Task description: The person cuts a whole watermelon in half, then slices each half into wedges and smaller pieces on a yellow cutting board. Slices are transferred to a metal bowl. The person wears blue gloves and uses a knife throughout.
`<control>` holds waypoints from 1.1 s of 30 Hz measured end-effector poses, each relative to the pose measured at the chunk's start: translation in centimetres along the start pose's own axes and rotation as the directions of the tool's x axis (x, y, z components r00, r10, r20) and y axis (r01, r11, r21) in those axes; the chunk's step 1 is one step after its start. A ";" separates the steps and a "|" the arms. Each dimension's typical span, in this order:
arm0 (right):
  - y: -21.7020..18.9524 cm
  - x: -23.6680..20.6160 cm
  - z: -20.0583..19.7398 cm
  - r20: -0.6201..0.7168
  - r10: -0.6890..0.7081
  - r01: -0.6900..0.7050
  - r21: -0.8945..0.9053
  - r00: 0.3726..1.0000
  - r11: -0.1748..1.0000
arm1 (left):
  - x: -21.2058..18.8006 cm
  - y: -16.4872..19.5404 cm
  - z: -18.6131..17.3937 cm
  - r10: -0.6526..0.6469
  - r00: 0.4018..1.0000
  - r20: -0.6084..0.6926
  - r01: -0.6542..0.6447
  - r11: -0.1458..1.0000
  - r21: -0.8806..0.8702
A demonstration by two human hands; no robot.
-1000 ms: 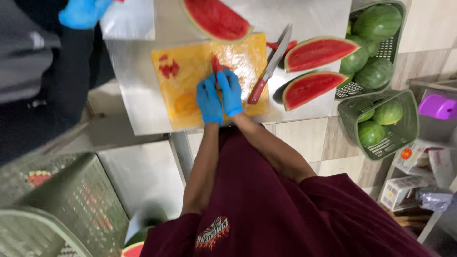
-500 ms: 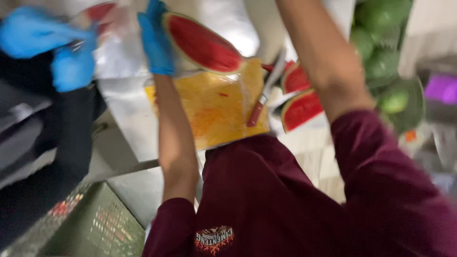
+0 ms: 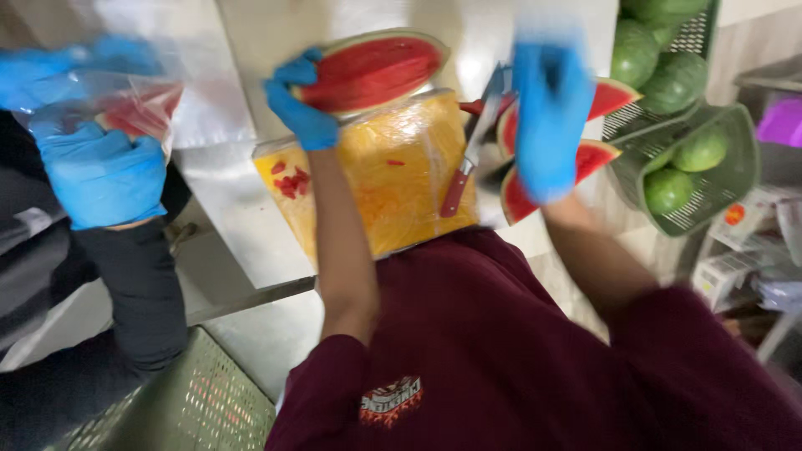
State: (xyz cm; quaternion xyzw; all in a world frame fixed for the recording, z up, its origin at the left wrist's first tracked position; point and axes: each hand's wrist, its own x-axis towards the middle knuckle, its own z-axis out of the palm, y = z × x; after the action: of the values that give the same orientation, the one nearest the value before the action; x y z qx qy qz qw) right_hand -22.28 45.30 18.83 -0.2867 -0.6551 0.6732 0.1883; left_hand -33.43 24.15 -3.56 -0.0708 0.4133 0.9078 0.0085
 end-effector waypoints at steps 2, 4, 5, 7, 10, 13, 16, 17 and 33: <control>4.0 -8.1 -2.4 0.047 0.167 -0.146 -0.295 0.985 0.944 | -2.4 -0.6 -0.1 0.169 0.977 -0.128 -0.143 0.971 0.192; 10.2 -15.2 -5.1 0.100 0.121 -0.008 -0.739 0.988 0.674 | -4.1 -0.7 -0.4 0.218 0.965 -0.146 -0.204 0.974 0.103; 13.3 -17.9 -6.4 0.083 0.244 -0.091 -0.776 0.966 0.624 | -5.0 -0.4 -0.6 0.233 0.959 -0.162 -0.226 0.972 0.061; 18.8 -20.4 -8.0 0.161 0.190 0.027 -0.826 0.969 0.563 | -6.2 0.8 -1.7 0.266 0.944 -0.195 -0.268 0.963 0.019; 23.1 -19.3 -7.8 0.061 0.288 -0.071 -0.902 0.956 0.426 | -8.9 4.2 -4.9 0.047 0.909 -0.415 -0.155 0.961 -0.230; 23.2 -16.8 -5.6 0.113 0.050 0.075 -0.871 0.992 0.486 | -13.8 7.4 -8.7 0.244 0.959 -0.144 -0.284 0.806 -0.519; 21.5 -15.6 -3.7 0.057 0.058 0.013 -0.817 0.997 0.577 | -18.9 8.2 -10.3 0.270 0.944 -0.189 -0.285 0.957 -0.054; 20.7 -15.6 -3.4 0.056 0.016 0.035 -0.806 0.998 0.591 | -20.0 7.9 -10.1 0.224 0.917 -0.330 -0.158 0.964 0.216; 12.3 -9.4 1.1 -0.210 0.298 -0.358 -0.372 0.931 0.856 | -5.7 4.8 4.2 0.071 0.960 -0.271 0.078 0.860 0.503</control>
State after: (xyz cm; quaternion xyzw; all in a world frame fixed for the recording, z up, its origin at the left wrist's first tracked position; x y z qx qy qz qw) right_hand -14.31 37.65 7.92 -0.4751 -0.7058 0.5227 0.0546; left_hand -28.68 24.40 3.57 -0.1944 0.6352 0.7469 -0.0299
